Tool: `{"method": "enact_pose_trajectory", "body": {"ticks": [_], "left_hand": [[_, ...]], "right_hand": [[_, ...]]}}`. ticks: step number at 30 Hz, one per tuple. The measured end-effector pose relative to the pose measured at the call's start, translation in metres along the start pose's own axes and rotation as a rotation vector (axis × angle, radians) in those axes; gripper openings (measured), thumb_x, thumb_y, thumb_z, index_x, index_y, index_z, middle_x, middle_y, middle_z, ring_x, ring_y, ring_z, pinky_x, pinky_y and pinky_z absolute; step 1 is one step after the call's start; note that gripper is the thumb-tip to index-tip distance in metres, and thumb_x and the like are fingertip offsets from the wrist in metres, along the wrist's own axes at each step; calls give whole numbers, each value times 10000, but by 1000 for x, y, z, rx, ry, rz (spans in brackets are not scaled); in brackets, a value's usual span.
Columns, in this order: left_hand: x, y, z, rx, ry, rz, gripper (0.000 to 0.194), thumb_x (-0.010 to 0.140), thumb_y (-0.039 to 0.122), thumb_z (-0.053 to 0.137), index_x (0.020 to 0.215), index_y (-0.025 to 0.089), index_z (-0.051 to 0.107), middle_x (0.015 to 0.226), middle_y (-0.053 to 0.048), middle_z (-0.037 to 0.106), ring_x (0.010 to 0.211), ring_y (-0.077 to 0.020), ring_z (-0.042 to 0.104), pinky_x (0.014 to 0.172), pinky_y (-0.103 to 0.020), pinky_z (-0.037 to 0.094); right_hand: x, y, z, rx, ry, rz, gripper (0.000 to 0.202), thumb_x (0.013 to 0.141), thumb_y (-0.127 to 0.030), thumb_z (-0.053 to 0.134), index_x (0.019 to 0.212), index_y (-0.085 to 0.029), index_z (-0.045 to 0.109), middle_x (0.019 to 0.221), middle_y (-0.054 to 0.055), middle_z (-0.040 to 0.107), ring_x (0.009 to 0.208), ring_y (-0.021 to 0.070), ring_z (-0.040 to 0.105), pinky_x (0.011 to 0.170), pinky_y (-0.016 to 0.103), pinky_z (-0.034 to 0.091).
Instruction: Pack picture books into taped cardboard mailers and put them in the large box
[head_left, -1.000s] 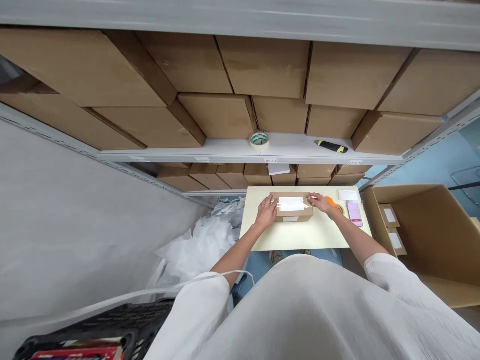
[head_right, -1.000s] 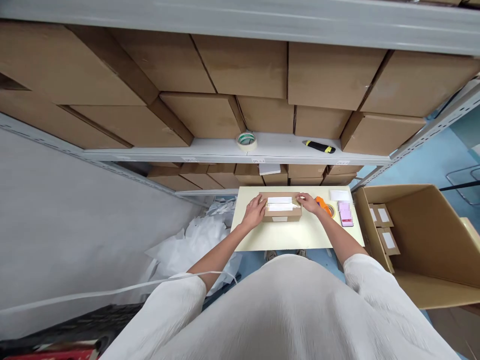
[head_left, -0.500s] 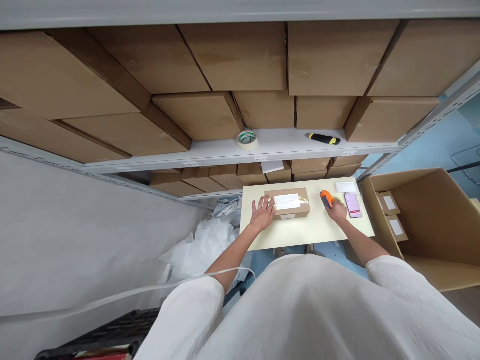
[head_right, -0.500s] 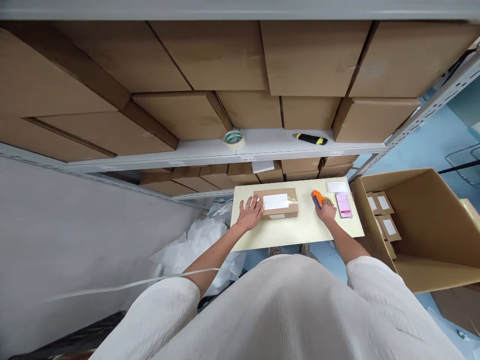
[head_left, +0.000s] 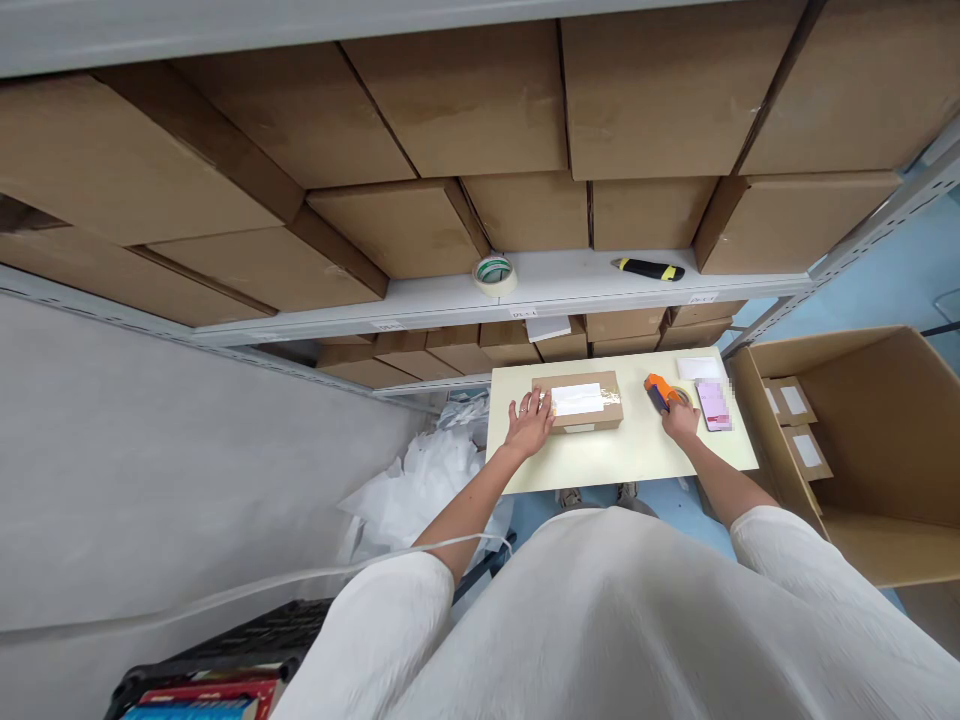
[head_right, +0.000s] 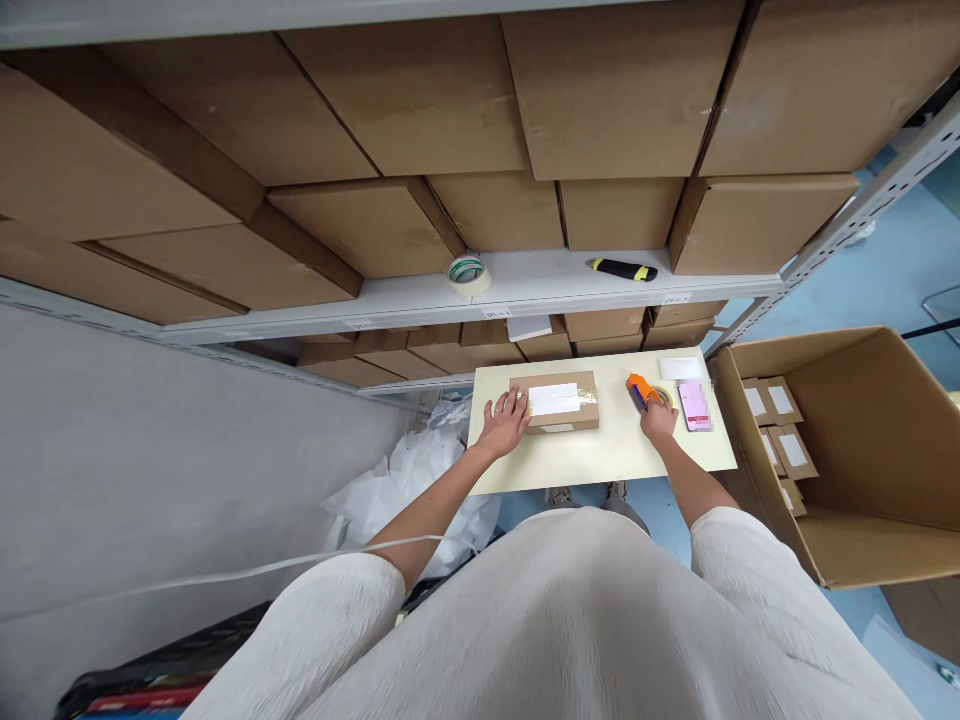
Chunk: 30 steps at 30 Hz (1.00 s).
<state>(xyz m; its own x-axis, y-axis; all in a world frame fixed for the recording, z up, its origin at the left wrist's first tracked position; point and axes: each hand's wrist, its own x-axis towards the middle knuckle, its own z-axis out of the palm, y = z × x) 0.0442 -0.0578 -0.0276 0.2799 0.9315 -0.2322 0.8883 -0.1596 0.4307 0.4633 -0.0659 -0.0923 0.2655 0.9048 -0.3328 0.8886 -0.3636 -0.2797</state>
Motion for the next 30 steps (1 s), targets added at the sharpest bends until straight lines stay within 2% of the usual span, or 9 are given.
{"method": "enact_pose_trajectory", "body": {"ticks": [4, 8, 10, 14, 18, 22, 27, 30], "left_hand": [[3, -1, 2, -16, -2, -1, 674, 1087, 466, 396, 1729, 273, 331, 1833, -136, 189, 1651, -427, 230, 1318, -699, 75], [6, -4, 4, -45, 19, 10, 670, 1084, 459, 408, 1725, 279, 335, 1825, -140, 218, 1646, -423, 237, 1312, -705, 92], [8, -6, 4, -59, 24, 11, 669, 1083, 474, 420, 1721, 290, 342, 1820, -136, 236, 1643, -418, 240, 1311, -701, 103], [10, -9, 4, -84, 24, 18, 646, 1082, 474, 425, 1702, 296, 383, 1821, -133, 234, 1634, -415, 251, 1309, -691, 111], [11, -8, 6, -129, 61, 20, 638, 1065, 487, 472, 1674, 299, 431, 1805, -145, 272, 1625, -417, 257, 1299, -696, 125], [10, -6, 7, -176, 75, 3, 630, 1047, 465, 513, 1656, 314, 454, 1802, -137, 281, 1621, -415, 265, 1289, -694, 155], [7, -4, 3, -262, 90, -9, 607, 1006, 376, 564, 1608, 313, 518, 1804, -126, 282, 1621, -437, 278, 1283, -710, 156], [8, -2, -4, -324, 140, -20, 554, 979, 321, 599, 1531, 279, 593, 1758, -137, 378, 1618, -424, 298, 1294, -690, 173]], "right_hand": [[-4, -6, -18, 139, 43, 8, 393, 963, -345, 565, 1308, -208, 692, 1250, 202, 694, 1299, 427, 542, 1071, 594, 421], [-3, -21, -59, 388, 38, -102, 422, 920, -405, 592, 1263, -197, 725, 1221, 178, 728, 1165, 389, 625, 1038, 506, 487], [-2, -34, -82, 532, -26, -193, 405, 901, -429, 587, 1207, -206, 730, 1138, 129, 749, 1054, 334, 661, 986, 456, 520], [-2, -77, -113, 795, -285, -298, 360, 854, -444, 607, 1117, -217, 703, 1006, 65, 741, 938, 260, 661, 847, 373, 555], [-6, -129, -115, 772, -468, -368, 277, 804, -421, 625, 977, -215, 688, 893, 39, 699, 833, 215, 613, 712, 307, 499], [-8, -169, -108, 673, -531, -441, 217, 768, -411, 599, 854, -219, 650, 782, 7, 617, 757, 186, 531, 668, 291, 420], [-4, -180, -110, 639, -568, -515, 189, 754, -428, 572, 749, -243, 536, 726, -19, 515, 727, 177, 456, 670, 290, 381], [-3, -177, -114, 620, -538, -534, 209, 746, -444, 569, 723, -248, 497, 742, -11, 520, 767, 191, 462, 702, 296, 403]]}}
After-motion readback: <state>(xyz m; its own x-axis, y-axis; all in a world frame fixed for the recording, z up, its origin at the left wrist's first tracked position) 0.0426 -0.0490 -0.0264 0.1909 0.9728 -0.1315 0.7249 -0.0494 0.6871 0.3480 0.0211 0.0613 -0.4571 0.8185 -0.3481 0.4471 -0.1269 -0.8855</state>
